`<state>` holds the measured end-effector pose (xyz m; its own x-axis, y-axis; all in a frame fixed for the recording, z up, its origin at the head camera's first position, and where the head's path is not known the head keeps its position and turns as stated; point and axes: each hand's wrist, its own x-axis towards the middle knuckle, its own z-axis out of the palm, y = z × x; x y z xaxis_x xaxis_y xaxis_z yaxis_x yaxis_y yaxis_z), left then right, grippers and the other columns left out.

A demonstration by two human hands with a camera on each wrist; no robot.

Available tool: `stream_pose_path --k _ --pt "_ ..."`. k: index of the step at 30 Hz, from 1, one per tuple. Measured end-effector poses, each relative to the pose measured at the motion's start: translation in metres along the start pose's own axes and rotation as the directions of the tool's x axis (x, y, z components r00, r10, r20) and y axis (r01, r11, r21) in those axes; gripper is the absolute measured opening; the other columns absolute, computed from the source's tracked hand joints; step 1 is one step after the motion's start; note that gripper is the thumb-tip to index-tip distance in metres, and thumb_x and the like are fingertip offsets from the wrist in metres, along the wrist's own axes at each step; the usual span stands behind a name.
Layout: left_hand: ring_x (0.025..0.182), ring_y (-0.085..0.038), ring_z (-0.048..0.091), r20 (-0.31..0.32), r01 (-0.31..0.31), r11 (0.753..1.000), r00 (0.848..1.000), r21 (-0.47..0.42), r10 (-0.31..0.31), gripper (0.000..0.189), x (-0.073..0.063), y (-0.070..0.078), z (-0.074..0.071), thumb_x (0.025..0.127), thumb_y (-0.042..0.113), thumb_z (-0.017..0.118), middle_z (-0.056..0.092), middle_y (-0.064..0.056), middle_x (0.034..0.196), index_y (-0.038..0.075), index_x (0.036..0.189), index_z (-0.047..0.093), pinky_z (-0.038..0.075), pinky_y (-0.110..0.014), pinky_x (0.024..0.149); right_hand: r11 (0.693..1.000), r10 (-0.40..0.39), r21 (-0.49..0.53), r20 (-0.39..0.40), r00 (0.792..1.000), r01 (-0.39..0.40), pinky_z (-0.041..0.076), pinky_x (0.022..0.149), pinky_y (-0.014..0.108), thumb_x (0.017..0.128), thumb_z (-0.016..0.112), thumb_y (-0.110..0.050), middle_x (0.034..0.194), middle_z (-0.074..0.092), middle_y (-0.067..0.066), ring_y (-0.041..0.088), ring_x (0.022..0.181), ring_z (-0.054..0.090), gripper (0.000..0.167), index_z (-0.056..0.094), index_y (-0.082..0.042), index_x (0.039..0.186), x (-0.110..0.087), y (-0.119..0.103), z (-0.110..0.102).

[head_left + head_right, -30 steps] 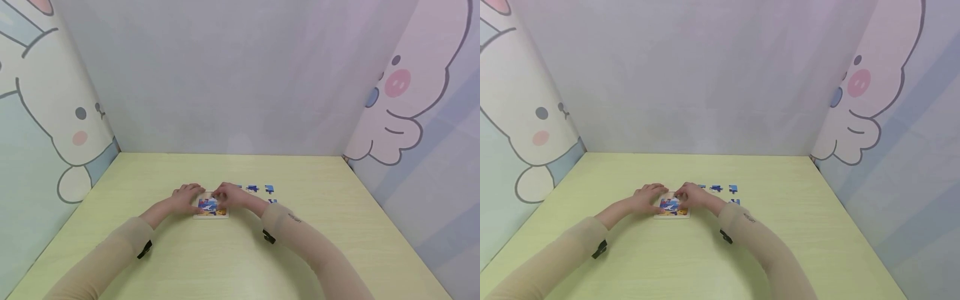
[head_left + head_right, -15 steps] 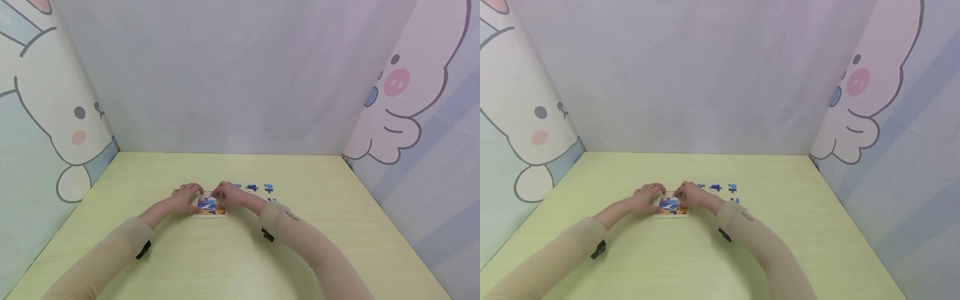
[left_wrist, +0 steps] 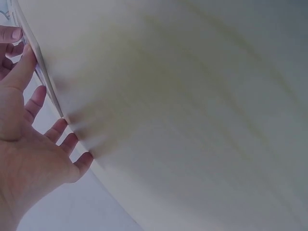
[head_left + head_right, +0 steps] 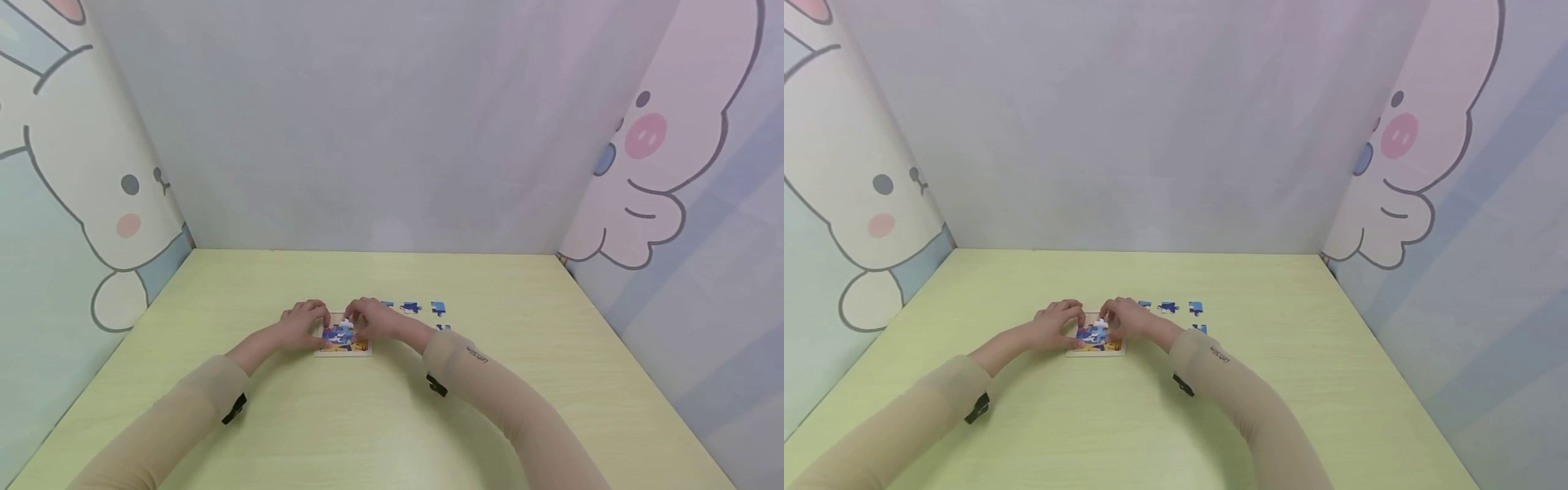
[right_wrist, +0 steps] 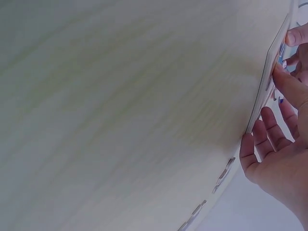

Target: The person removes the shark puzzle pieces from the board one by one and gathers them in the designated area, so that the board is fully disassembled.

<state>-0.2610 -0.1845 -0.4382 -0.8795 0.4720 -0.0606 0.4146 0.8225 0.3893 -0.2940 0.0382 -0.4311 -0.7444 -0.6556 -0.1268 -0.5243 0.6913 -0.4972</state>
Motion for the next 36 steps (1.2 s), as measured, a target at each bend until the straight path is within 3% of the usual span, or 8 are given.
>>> stream_pose_path --k 15,24,36 --pt "0.127 -0.047 0.033 -0.002 0.002 1.000 1.000 0.003 -0.002 0.033 -0.002 0.002 -0.001 0.080 0.045 0.072 0.038 -0.019 0.141 0.024 0.096 0.053 0.028 -0.070 0.094 0.993 -0.045 0.107 -0.068 0.997 0.053 0.047 0.073 0.020 0.089 0.066 -0.014 0.090 0.063 -0.006 0.009 0.083 0.056 0.015 0.057 -0.019 0.100 0.002 0.000 -0.004" --pt "0.128 -0.047 0.032 -0.002 0.006 1.000 1.000 -0.002 -0.006 0.033 -0.001 0.002 0.000 0.079 0.045 0.073 0.038 -0.019 0.142 0.024 0.097 0.054 0.028 -0.069 0.096 0.991 -0.079 0.095 -0.102 0.992 0.089 0.049 0.074 0.022 0.090 0.065 -0.017 0.092 0.067 -0.003 0.008 0.083 0.060 0.015 0.059 -0.015 0.103 -0.011 -0.002 -0.025" --pt "0.128 -0.047 0.031 -0.012 -0.013 1.000 1.000 -0.011 0.013 0.031 -0.002 0.001 0.000 0.080 0.044 0.072 0.037 -0.019 0.143 0.024 0.094 0.053 0.027 -0.070 0.095 0.990 -0.099 0.093 -0.080 0.992 0.106 0.051 0.071 0.024 0.089 0.066 -0.017 0.089 0.068 -0.005 0.007 0.082 0.062 0.013 0.061 -0.016 0.101 -0.038 0.020 -0.055"
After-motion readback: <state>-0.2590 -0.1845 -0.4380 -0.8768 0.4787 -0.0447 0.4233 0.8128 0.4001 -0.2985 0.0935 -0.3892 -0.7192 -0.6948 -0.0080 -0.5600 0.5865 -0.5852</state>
